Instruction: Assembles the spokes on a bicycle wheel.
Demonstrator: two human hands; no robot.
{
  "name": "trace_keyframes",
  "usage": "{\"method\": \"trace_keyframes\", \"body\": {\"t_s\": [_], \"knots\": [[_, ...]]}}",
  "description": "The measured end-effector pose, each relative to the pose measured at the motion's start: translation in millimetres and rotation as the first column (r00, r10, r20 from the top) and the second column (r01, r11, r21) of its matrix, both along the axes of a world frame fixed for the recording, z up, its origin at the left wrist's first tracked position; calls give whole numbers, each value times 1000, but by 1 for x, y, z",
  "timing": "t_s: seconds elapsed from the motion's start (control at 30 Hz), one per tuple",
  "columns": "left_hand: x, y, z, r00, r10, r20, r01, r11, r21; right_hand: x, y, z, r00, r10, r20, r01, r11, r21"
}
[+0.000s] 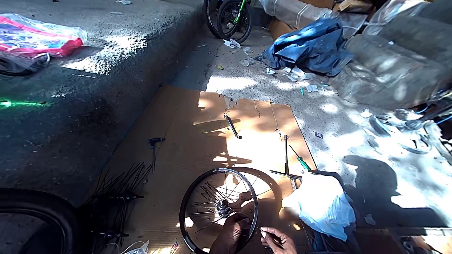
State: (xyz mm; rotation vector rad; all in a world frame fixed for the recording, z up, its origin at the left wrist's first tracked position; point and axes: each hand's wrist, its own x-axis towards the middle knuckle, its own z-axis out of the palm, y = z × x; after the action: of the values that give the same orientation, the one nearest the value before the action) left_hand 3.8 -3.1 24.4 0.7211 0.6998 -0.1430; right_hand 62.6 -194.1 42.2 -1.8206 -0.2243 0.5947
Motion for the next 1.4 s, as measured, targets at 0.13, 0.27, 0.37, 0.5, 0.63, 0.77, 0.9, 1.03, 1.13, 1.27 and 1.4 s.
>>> {"method": "trace_keyframes", "body": {"t_s": [0.13,0.27,0.37,0.5,0.63,0.77,0.9,1.03,1.13,1.27,1.4], "knots": [[1,-1,-1,1000,1,-5,-1,1000,-8,-2,2,2,998,-44,-53,47,998,50],[0,0,-2,1000,-7,4,7,1000,-6,-1,6,1,999,-20,29,19,1000,20],[1,1,-1,1000,2,-1,-2,1000,-27,-4,12,3,995,-5,98,5,1000,1],[-1,1,1,1000,7,4,-7,999,-46,-7,21,-3,999,-23,-32,21,998,-54],[-3,1,-2,999,-6,34,7,999,-35,-7,30,-1,919,-162,-359,183,983,27],[-3,2,-2,1000,-1,28,2,999,-33,-9,27,-1,956,-103,-273,87,994,-70],[-2,1,-1,1000,-16,15,16,1000,-14,-15,21,-6,993,-66,-102,70,997,31],[-3,0,-1,1000,-13,20,14,999,-33,-10,26,-6,927,-167,-335,199,978,61],[-3,1,-2,999,-23,32,23,1000,-1,-8,23,-1,966,-91,-242,82,995,-49],[0,1,-4,1000,-12,24,13,999,-42,-11,27,-7,959,-145,-245,176,978,111],[-2,1,-3,1000,-15,25,15,1000,-6,-10,32,-3,919,-177,-351,205,978,46]]}}
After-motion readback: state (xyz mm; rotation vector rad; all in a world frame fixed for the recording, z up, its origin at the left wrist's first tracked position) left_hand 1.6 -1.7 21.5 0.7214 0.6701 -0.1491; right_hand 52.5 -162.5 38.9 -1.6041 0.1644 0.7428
